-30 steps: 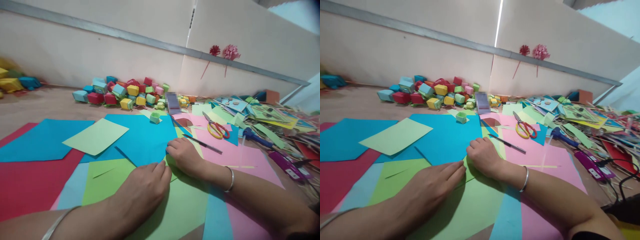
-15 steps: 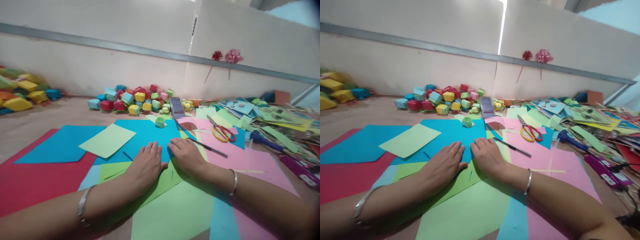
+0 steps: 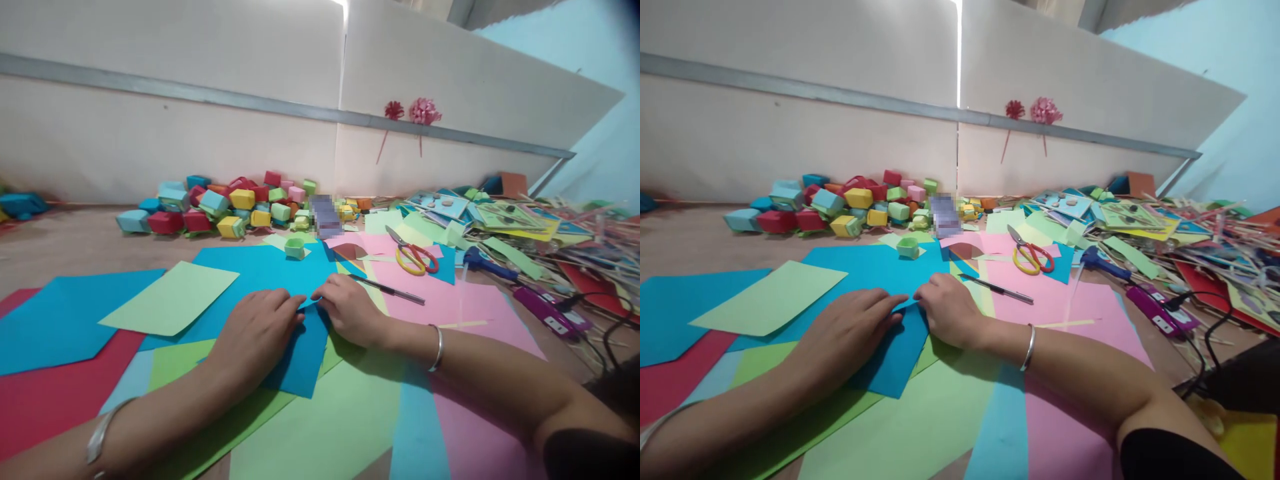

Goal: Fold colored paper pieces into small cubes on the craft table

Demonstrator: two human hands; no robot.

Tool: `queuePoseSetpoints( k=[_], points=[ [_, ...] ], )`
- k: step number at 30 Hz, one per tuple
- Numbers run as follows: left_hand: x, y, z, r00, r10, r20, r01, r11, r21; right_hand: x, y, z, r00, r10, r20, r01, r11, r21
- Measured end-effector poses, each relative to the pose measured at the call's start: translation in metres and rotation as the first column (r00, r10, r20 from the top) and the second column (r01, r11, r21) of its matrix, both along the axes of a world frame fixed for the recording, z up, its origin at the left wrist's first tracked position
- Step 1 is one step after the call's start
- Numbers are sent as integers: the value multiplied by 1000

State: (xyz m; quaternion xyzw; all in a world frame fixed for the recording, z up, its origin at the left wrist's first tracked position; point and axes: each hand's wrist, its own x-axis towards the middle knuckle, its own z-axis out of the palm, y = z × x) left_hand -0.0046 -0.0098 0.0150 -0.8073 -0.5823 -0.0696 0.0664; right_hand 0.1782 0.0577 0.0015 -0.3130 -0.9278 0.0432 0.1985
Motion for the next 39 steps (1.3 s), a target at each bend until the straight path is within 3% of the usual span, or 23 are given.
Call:
queuePoseSetpoints(
  k=[2,5,7,11,15,18,21,24,28,30,35,37,39],
  points=[
    [-5,4,2,998,1,59,1,1000,-25,0,0,4,999,36,-22,-36,999,23],
    [-13,10,2,978,25,208,-7,996,-85,5,6,17,995,66,80,-70,996,47],
    [-18,15,2,953,44,299,-8,992,-122,17,16,31,992,50,114,-49,999,-9],
    [-31,30,7,877,131,462,-75,988,-136,65,48,57,965,-157,-210,98,959,-265],
    [-39,39,12,742,233,628,-212,971,-110,98,63,57,875,-346,-339,214,904,-369],
    [-34,35,13,519,231,823,-154,972,-176,91,54,42,838,-398,-374,168,839,-518],
    [-21,26,11,216,264,940,25,961,-276,70,36,30,776,-464,-427,-5,673,-740],
    [-11,20,8,8,372,928,183,912,-367,56,19,24,737,-505,-449,-168,506,-846],
    [-10,17,12,-249,467,848,305,869,-389,53,8,20,722,-566,-397,-218,359,-908],
    [-12,16,16,-291,475,830,359,859,-366,53,6,19,727,-574,-377,-228,316,-921],
    [-11,13,21,-274,511,815,449,817,-361,52,2,16,744,-575,-340,-223,265,-938],
    [-7,12,20,-253,534,807,431,809,-400,52,1,14,776,-541,-325,-203,273,-940],
    [-4,11,16,-251,573,780,389,798,-461,53,0,13,825,-467,-317,-168,332,-928]
  ],
)
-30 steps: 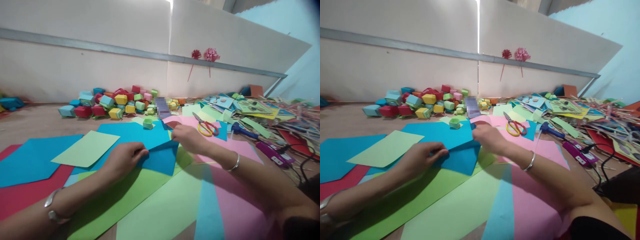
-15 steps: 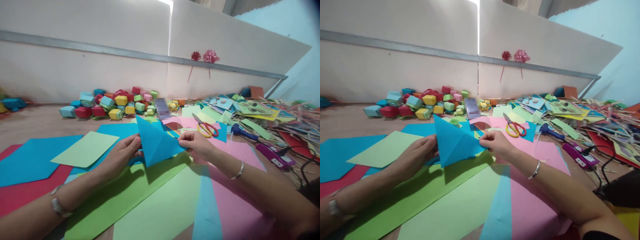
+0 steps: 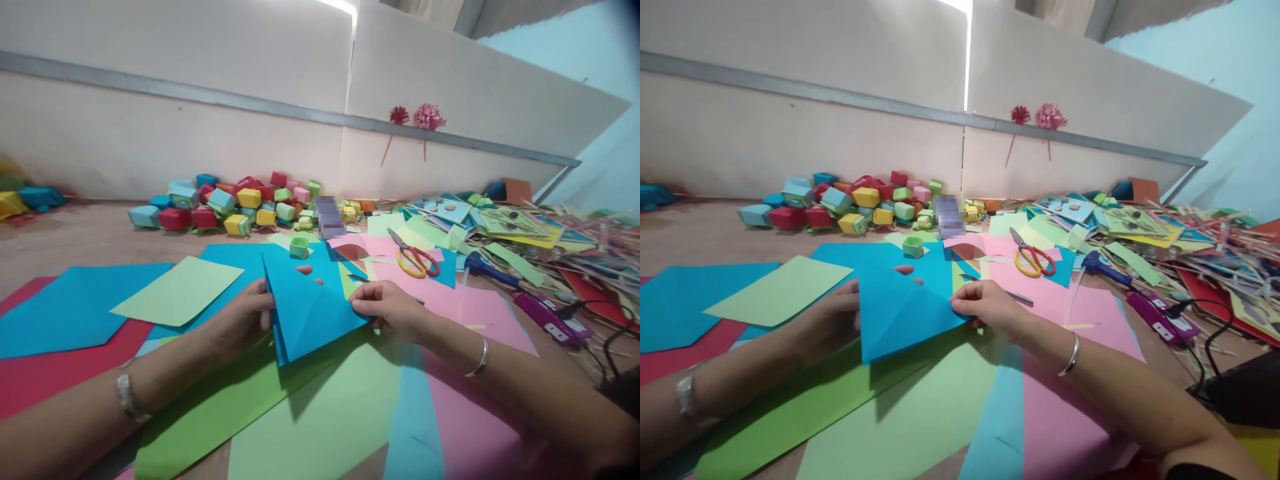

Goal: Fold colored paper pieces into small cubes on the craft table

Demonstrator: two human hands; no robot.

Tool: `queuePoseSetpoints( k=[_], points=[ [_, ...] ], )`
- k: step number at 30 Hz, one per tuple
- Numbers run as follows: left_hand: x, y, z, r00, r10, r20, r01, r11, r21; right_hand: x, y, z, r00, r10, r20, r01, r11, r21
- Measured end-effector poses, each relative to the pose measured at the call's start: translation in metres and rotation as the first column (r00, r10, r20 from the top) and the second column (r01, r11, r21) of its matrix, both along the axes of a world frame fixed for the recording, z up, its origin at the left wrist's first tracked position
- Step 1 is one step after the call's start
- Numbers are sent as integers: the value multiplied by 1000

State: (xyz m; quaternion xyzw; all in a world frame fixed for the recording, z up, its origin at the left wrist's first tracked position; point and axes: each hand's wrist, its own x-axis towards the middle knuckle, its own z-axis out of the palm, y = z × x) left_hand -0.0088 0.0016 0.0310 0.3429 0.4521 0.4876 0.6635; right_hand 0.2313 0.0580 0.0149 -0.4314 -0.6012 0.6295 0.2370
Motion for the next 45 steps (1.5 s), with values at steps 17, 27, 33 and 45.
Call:
queuePoseSetpoints(
  k=[17,27,33,45],
  points=[
    [10,-13,0,934,84,-348,-117,990,-75,-4,-23,5,999,4,44,-29,817,576],
    [-1,-6,-6,799,316,-511,-229,947,227,0,-4,1,963,-265,-35,249,838,486],
    [3,-9,-2,738,403,-541,-186,893,410,1,-5,3,979,-197,-48,195,846,496],
    [1,-6,-13,804,264,-532,-122,950,287,1,-2,-6,991,-130,32,83,787,612]
  ],
)
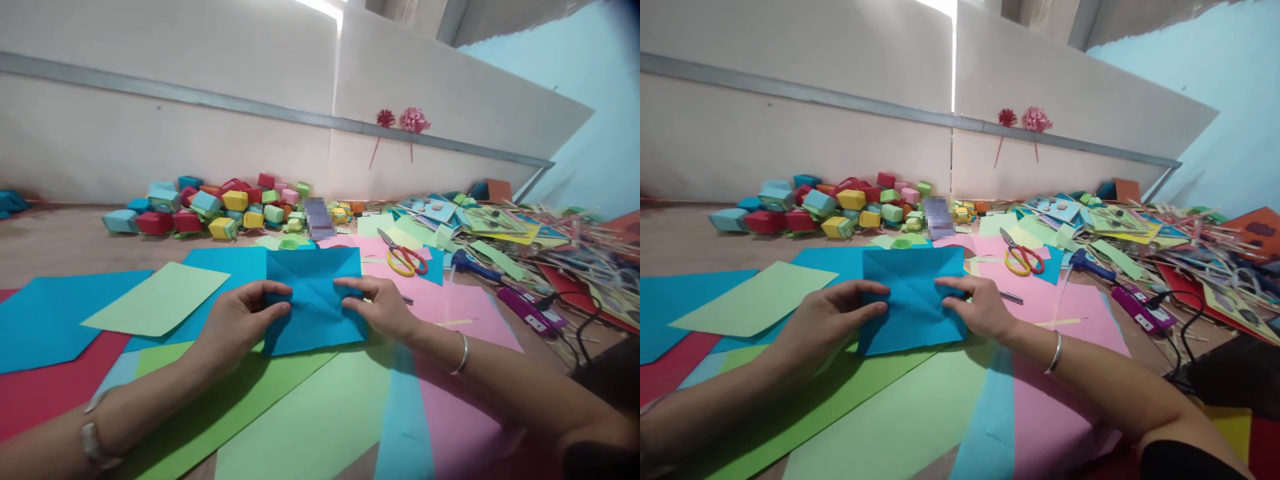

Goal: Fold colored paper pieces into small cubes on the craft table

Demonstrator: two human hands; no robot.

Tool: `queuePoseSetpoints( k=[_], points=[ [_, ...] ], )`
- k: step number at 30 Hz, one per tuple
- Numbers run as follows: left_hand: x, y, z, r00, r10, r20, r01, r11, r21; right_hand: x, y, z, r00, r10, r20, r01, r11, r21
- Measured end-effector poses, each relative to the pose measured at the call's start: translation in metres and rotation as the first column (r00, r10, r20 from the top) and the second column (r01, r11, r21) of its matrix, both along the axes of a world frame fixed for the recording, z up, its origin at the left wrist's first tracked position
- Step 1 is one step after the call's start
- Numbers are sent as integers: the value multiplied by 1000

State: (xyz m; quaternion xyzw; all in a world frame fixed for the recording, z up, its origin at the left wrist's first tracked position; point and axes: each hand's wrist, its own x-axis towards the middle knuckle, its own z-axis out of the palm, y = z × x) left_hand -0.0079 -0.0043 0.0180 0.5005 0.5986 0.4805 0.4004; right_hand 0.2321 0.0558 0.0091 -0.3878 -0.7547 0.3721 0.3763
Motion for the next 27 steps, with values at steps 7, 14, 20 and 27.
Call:
queuePoseSetpoints(
  k=[7,14,20,27],
  points=[
    [1,-1,7,998,62,7,-63,998,22,-2,0,-2,982,-86,-167,48,975,-218],
    [0,-1,7,981,131,-146,-99,973,207,1,2,1,986,-127,-112,140,984,112],
    [-2,1,9,958,196,-208,-114,929,353,3,6,8,979,-141,-147,181,930,318],
    [5,-4,14,1000,-18,-21,19,998,58,4,0,11,977,-115,-180,99,991,-94]
  ],
)
